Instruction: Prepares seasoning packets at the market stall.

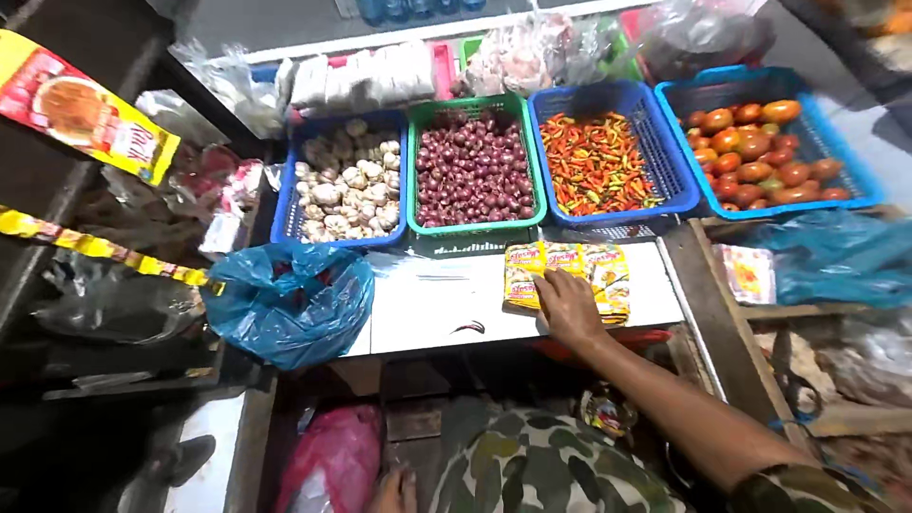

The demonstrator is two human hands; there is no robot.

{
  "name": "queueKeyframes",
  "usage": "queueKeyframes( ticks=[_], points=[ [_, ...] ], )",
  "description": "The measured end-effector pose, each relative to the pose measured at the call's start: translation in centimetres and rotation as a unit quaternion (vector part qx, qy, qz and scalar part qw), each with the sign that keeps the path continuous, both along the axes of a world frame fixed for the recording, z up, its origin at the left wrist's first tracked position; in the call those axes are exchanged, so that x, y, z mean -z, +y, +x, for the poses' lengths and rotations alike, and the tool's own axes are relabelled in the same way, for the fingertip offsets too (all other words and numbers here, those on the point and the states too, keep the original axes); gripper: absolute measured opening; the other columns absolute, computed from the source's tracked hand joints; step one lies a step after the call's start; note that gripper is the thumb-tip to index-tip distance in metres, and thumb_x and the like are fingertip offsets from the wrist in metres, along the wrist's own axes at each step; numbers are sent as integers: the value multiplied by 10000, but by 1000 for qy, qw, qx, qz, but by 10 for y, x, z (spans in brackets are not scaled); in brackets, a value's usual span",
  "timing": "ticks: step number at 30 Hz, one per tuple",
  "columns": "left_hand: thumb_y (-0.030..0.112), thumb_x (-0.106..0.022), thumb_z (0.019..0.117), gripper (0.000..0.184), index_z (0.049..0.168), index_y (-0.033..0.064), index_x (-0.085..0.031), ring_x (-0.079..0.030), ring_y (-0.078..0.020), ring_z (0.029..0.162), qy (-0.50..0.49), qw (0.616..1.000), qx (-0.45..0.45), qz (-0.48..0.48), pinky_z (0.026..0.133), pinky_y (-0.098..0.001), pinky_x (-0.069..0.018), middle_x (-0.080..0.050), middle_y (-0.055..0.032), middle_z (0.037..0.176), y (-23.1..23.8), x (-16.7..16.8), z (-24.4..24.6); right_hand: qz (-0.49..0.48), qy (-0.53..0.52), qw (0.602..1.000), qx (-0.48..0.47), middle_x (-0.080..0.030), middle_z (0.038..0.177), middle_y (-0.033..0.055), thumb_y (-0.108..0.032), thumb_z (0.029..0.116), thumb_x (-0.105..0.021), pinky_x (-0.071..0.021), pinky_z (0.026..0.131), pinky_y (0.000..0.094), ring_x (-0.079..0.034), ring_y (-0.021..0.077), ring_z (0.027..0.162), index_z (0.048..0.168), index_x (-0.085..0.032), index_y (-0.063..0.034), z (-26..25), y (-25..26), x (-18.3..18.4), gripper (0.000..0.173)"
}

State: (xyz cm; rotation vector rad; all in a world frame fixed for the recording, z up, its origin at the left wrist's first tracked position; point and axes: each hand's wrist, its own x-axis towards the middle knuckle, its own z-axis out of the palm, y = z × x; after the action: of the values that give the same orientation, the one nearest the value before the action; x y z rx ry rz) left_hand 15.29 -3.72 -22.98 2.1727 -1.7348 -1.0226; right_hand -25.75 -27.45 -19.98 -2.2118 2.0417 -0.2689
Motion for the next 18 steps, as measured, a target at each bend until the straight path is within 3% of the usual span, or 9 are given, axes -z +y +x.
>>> queueKeyframes(
  ticks=[3,5,8,10,14,18],
  points=[
    [130,-596,997,284,1236,19,-702,-712,-318,1057,16,995,63,-70,950,-541,-566,-721,-177,1164,-85,-17,4,2,-2,999,45,-578,1488,96,-204,980,-598,-388,1157,580,-490,323,1425,1440,-587,-136,-6,1,-7,466],
    [164,-575,1011,283,1238,63,-711,-707,-251,1069,32,987,115,-106,957,-485,-576,-717,-126,1180,-135,-24,0,6,-18,997,80,-660,1371,100,-184,1026,-551,-448,1121,545,-595,311,1315,1394,-618,-131,-11,-10,-29,377],
    [191,-578,1010,280,1225,79,-718,-699,-202,1081,85,970,190,-127,979,-438,-572,-723,-91,1162,-201,-27,-16,16,-33,994,100,-702,1253,159,-150,1027,-574,-526,986,607,-678,377,1145,1344,-647,-110,-23,-36,-68,328],
    [250,-599,1013,320,1262,74,-692,-692,-191,1061,109,962,238,-79,980,-415,-564,-714,-92,1162,-236,-29,-37,29,-43,993,107,-715,1200,166,-136,1023,-585,-546,925,640,-699,390,1082,1318,-655,-114,-33,-49,-93,304],
    [417,-733,930,687,1450,24,-514,-708,-179,965,189,944,252,93,886,-375,-603,-653,-123,1282,-286,-33,-99,29,-56,993,100,-737,1098,149,-169,1049,-565,-564,860,643,-724,367,983,1290,-669,-140,-54,-58,-129,263],
    [433,-869,789,1039,1552,-17,-326,-714,-181,955,283,925,219,131,862,-361,-618,-621,-154,1310,-304,-24,-158,2,-73,996,58,-744,1004,113,-174,1055,-554,-585,816,595,-733,299,897,1222,-694,-111,-67,-49,-174,227]
  ],
)
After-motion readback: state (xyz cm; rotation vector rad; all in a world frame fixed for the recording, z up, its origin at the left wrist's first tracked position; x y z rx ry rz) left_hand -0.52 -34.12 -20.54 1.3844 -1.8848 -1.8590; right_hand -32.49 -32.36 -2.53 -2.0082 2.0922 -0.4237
